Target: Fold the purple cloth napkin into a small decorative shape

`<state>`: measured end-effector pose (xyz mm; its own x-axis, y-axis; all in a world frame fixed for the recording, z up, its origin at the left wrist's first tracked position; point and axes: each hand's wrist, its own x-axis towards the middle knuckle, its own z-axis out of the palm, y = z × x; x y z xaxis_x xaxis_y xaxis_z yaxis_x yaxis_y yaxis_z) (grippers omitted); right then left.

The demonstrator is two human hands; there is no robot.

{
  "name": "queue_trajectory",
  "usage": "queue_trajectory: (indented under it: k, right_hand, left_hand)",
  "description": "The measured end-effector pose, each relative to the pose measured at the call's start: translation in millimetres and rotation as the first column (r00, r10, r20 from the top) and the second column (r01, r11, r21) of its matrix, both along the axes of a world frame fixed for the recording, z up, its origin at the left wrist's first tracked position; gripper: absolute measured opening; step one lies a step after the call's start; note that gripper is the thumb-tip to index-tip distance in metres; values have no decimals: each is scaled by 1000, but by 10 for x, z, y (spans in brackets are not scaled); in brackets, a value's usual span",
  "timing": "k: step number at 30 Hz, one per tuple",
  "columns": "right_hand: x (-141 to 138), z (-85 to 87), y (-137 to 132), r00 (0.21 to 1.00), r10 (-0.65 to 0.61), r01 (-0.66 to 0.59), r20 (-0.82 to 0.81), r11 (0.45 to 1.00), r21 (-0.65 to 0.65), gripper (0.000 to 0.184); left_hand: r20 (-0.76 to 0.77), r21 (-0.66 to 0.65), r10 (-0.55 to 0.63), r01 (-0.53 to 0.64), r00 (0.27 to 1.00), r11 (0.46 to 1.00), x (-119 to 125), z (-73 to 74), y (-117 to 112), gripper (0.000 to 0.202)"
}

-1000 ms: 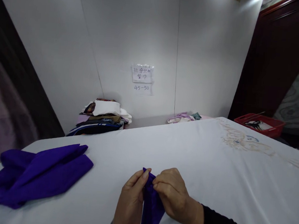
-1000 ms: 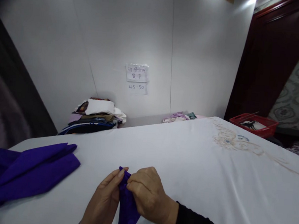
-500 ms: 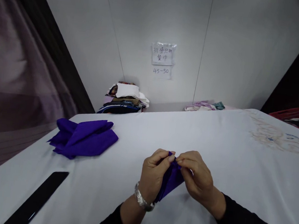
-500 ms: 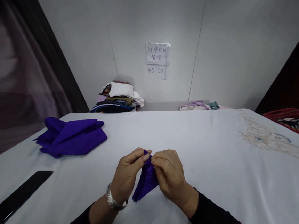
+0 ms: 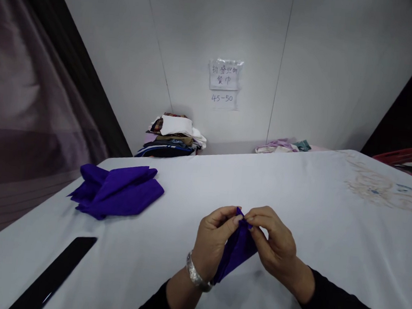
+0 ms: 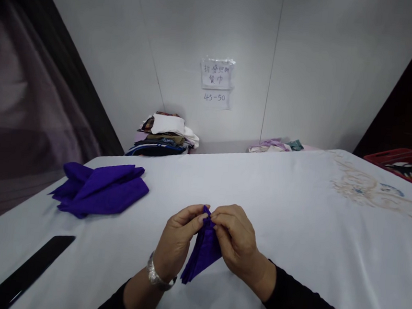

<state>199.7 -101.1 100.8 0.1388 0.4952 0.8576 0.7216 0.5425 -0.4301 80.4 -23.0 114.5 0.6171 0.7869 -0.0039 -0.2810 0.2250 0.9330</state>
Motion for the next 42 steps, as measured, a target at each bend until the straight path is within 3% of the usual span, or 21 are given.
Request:
queue_trajectory:
  k: [17,27,35,42]
  right_hand:
    - [2,8,-15,999,2,-2,39,1000,7,35]
    - [-2,-7,-19,999,32,-31,32,999,-19,34]
    - [4,-2,-14,999,35,-35,29,999,-8,35]
    - [12,-3,3,1000,5,-5,30,1000,-12,31]
  left_hand:
    - [-6,6,2,-2,1000,1000,0,23,11,16]
    - [-43,84,20,-16,999,996,-9,78,2,16]
    - [27,-128,-167,170,986,977,-44,64,39,19]
    - [66,-221,-203,213,977,952,-51,48,65,20]
